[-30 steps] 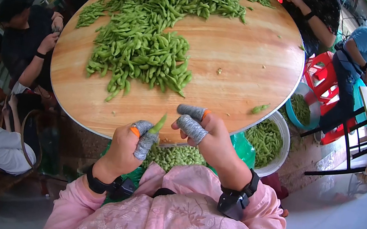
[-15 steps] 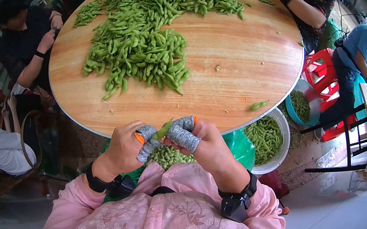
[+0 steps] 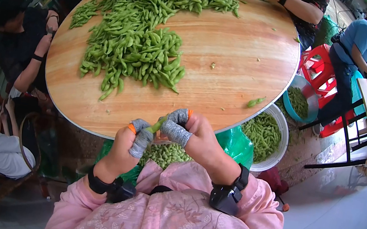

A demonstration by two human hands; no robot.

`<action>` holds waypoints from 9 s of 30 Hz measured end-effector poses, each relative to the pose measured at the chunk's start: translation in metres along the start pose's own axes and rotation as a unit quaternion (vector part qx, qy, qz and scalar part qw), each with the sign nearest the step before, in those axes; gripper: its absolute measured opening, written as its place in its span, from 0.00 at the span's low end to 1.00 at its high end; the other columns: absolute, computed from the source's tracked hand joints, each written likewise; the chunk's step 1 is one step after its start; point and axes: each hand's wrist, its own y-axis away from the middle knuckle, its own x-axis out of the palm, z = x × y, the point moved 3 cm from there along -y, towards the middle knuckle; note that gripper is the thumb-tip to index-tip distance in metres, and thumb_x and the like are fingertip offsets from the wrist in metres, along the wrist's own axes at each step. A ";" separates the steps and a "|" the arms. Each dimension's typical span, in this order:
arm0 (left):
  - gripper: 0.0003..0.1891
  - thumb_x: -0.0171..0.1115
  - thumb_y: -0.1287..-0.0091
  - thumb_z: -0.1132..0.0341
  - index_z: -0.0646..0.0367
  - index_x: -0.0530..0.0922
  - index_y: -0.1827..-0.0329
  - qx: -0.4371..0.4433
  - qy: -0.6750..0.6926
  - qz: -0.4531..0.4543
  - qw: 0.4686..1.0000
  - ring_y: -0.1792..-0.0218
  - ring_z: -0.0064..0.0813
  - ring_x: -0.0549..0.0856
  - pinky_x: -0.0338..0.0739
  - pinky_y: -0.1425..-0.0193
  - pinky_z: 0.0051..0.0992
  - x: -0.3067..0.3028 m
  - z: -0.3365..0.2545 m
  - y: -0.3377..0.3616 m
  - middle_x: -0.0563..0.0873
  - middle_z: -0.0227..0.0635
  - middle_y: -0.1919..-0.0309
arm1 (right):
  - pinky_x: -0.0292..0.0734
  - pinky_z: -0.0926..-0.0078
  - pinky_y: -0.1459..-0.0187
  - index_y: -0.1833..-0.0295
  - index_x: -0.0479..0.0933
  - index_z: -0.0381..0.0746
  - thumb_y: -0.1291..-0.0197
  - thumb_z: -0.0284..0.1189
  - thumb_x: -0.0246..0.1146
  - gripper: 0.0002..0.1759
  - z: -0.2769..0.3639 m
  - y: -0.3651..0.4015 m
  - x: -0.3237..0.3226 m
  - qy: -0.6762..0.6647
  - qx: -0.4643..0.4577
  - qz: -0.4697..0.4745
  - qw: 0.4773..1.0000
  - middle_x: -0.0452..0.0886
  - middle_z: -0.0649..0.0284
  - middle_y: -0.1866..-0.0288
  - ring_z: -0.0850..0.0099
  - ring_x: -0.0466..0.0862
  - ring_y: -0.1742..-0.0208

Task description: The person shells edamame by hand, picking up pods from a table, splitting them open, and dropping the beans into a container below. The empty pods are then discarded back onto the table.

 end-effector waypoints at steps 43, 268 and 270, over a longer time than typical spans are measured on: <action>0.08 0.49 0.38 0.73 0.63 0.73 0.58 -0.005 0.024 0.033 0.999 0.74 0.14 0.73 0.67 0.71 0.15 -0.019 0.010 0.005 0.76 0.28 0.74 | 0.69 0.83 0.70 0.68 0.75 0.33 0.46 0.23 0.58 0.04 0.019 0.011 -0.016 0.204 -0.089 -0.075 0.972 0.75 0.70 0.74 0.82 0.72 0.71; 0.07 0.54 0.38 0.66 0.60 0.75 0.69 -0.210 0.405 0.103 0.884 0.82 0.11 0.66 0.57 0.80 0.14 0.007 0.030 0.014 0.72 0.22 0.81 | 0.68 0.85 0.66 0.63 0.75 0.35 0.45 0.28 0.60 0.08 -0.012 0.007 0.000 -0.011 0.060 0.072 0.996 0.77 0.70 0.68 0.83 0.73 0.68; 0.11 0.54 0.37 0.61 0.61 0.76 0.66 -0.210 0.444 0.121 0.863 0.84 0.12 0.64 0.55 0.81 0.14 0.007 0.032 0.013 0.72 0.23 0.81 | 0.68 0.85 0.66 0.63 0.75 0.35 0.45 0.28 0.60 0.08 -0.014 0.006 -0.001 -0.014 0.068 0.085 0.994 0.77 0.70 0.68 0.82 0.74 0.68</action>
